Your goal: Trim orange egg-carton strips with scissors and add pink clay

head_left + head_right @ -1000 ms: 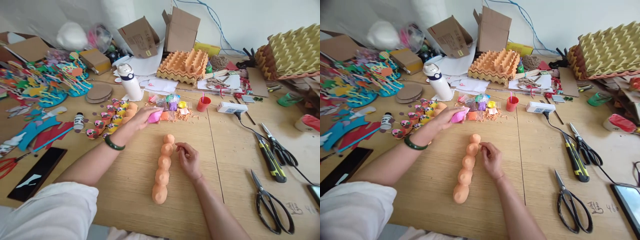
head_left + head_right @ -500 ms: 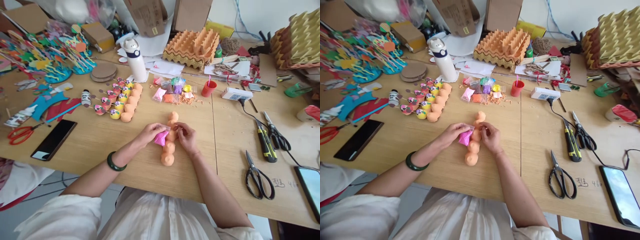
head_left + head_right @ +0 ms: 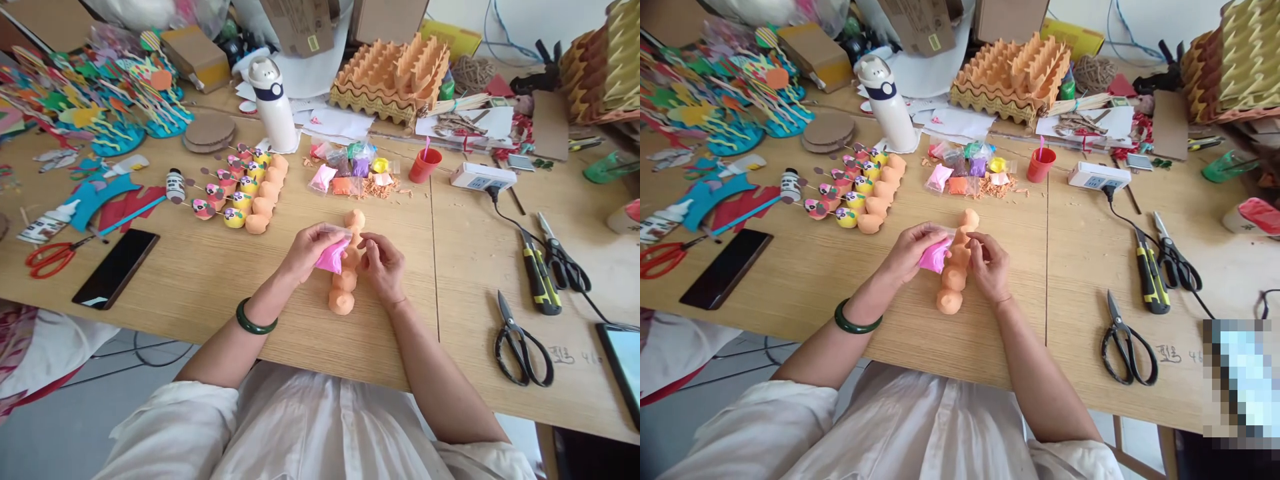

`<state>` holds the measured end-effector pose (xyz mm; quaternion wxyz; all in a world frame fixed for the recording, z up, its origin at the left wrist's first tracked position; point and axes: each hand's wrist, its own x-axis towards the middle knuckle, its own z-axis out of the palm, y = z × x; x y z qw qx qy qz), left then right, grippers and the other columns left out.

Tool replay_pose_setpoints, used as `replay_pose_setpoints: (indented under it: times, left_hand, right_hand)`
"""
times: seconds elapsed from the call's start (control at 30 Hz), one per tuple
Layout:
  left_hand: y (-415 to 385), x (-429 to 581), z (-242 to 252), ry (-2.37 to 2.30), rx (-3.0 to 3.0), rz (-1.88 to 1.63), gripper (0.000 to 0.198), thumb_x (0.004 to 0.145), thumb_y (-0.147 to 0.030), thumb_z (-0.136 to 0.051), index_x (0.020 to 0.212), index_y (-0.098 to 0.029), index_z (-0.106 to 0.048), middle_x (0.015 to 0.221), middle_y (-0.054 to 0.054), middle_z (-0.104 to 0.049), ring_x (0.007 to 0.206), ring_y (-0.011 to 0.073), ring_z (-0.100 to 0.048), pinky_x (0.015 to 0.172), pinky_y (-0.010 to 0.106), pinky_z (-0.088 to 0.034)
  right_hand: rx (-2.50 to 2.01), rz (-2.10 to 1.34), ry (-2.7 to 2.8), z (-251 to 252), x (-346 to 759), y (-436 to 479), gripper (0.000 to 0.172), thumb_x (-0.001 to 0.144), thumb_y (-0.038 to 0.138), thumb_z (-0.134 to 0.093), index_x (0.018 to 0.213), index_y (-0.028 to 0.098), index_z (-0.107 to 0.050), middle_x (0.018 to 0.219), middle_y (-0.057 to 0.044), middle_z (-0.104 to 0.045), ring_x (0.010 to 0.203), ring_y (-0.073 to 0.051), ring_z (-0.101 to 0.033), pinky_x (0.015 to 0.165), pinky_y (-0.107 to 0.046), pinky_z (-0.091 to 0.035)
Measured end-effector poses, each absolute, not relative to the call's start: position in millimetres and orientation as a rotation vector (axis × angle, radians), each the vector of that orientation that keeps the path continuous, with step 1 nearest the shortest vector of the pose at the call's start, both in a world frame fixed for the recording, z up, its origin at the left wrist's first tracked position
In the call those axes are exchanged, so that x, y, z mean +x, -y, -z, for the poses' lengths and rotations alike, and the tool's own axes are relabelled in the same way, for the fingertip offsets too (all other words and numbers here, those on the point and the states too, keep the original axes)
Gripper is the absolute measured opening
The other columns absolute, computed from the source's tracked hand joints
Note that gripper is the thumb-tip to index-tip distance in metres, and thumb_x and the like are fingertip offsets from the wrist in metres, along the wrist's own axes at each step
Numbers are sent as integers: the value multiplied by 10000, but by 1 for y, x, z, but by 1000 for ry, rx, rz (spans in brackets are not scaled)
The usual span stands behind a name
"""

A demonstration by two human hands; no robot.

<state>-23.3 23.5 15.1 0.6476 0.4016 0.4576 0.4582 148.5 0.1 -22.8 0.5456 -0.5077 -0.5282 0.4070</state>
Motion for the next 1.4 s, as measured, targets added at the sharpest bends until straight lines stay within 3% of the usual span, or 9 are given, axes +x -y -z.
replay_pose_setpoints:
  times: [0.13,0.33,0.5,0.63,0.77,0.97,1.23,1.4]
  left_hand:
    - [-14,-22,-12,-1026,1180,-1026,353,775,-427,-833,1039,-229,-710,898,10,-782,743,153,-723,684,262,-556]
    - [-6,-29,-16,-1050,1270,-979,576,788,-406,-837,1322,-303,-648,909,-1,-768,789,167,-709,726,268,-550]
    - [-6,-29,-15,-1022,1282,-1003,173,871,-433,-749,914,-267,-730,911,4,-739,818,168,-654,733,284,-521]
    - [-3,-30,-14,-1078,1361,-976,240,921,-484,-680,810,-271,-678,651,-30,-568,602,143,-504,604,293,-435]
    - [-1,-32,-19,-1153,1493,-912,266,896,-512,-693,783,-272,-667,592,-38,-492,553,145,-437,570,311,-360]
    - [-2,-36,-24,-1178,1640,-922,262,901,-478,-684,733,-279,-657,617,-31,-528,578,151,-452,609,308,-395]
    - [-3,-35,-20,-1129,1767,-971,293,956,-418,-616,719,-249,-646,638,-19,-589,599,141,-498,615,278,-410]
    - [-4,-35,-18,-1010,1802,-1059,377,1009,-392,-546,688,-196,-566,591,-34,-553,549,103,-481,562,237,-403]
  right_hand:
    - [-1127,-1172,1220,7,146,6,365,924,593,-662,931,231,-707,656,19,-640,518,-121,-562,526,-288,-510]
    - [-1071,-1315,1155,-2,147,8,375,854,567,-764,749,219,-674,612,22,-628,494,-113,-543,505,-286,-501]
    - [-1030,-1333,1069,-2,149,8,329,880,516,-755,760,220,-677,656,16,-657,514,-118,-568,500,-286,-499]
    - [-1009,-1400,1101,-2,151,8,308,940,497,-692,808,221,-725,645,14,-643,546,-124,-568,532,-288,-502]
    - [-997,-1535,1082,-4,152,7,287,871,466,-781,765,209,-710,634,24,-644,510,-102,-552,496,-260,-488]
    - [-928,-1813,1040,-6,155,4,307,792,453,-855,889,193,-723,677,32,-669,514,-98,-592,473,-241,-525]
    - [-871,-1879,1058,-5,155,5,365,817,476,-844,731,182,-646,620,29,-659,510,-89,-594,465,-212,-536]
    - [-745,-1997,988,-6,156,5,339,856,454,-824,756,163,-682,608,15,-673,509,-96,-619,452,-202,-555]
